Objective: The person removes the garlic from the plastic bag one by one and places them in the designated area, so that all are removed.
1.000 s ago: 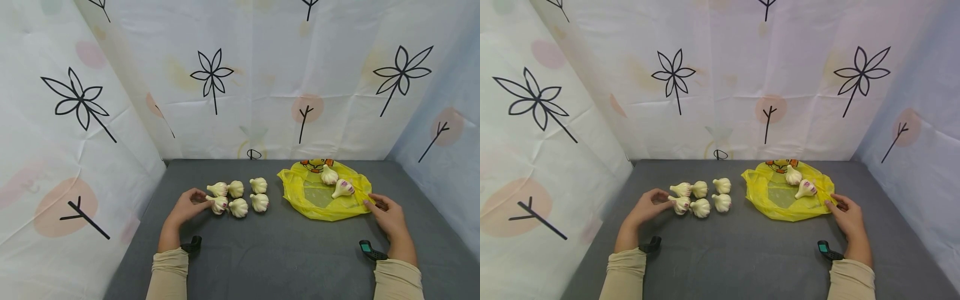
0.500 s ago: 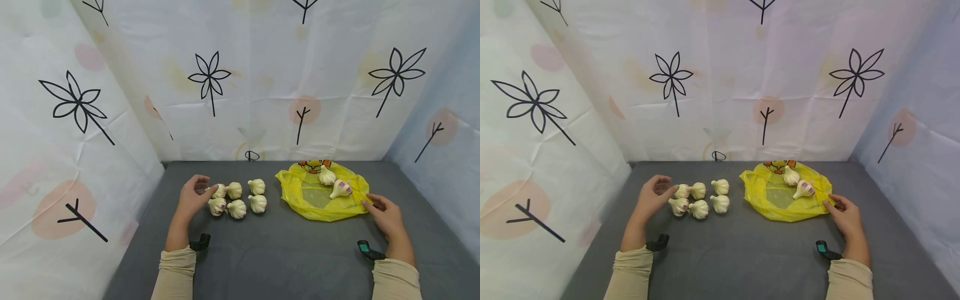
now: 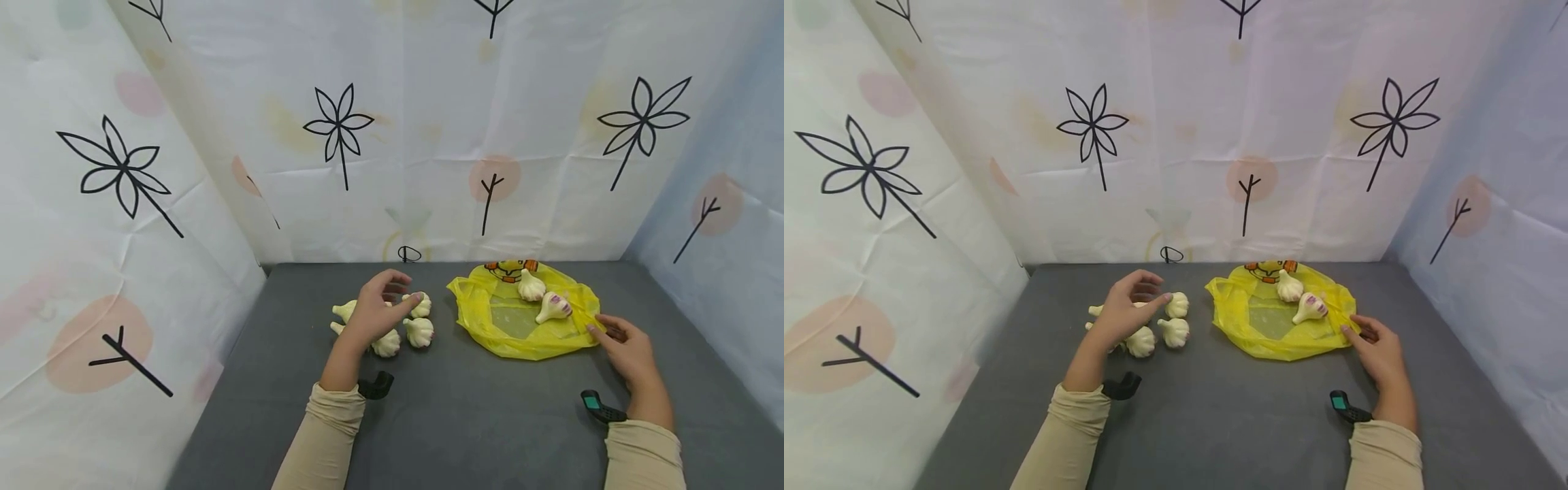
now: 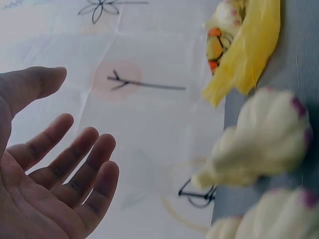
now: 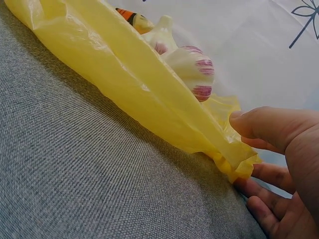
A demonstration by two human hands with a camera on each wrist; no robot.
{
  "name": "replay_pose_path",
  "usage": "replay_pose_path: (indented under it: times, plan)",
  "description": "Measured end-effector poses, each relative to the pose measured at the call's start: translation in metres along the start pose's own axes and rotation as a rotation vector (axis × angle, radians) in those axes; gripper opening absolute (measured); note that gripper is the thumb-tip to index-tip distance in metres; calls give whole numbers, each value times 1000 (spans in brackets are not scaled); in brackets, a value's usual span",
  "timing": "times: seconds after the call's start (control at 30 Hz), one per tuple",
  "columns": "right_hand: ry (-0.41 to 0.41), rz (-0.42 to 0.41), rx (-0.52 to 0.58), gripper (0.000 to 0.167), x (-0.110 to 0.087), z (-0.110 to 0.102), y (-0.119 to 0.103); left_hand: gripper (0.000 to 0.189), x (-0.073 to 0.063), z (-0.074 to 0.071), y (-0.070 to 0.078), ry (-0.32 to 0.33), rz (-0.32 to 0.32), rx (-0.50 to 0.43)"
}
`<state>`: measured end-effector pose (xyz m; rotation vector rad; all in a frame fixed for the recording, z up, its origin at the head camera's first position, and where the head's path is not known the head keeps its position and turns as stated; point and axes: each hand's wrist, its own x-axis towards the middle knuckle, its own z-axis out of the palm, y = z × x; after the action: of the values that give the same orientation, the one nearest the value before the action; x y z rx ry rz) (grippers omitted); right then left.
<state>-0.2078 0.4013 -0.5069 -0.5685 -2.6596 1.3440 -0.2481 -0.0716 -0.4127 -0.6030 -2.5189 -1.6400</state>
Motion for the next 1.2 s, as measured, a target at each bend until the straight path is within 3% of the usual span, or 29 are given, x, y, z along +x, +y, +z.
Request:
replay_pose_path:
  times: [0.23,0.4,0.67,1.2]
  plan:
    - [-10,-15,9,69,-2,-1,1,33,19,35,22,-106,93,-20]
    - [-13,-31,2,70,-2,-1,2,36,30,58,29,-155,130,-50]
    - [-20,2,3,71,0,-1,0,57,48,95,34,-170,115,-87]
    - [-22,-27,-7,70,-1,-1,3,56,61,161,39,-234,154,-96]
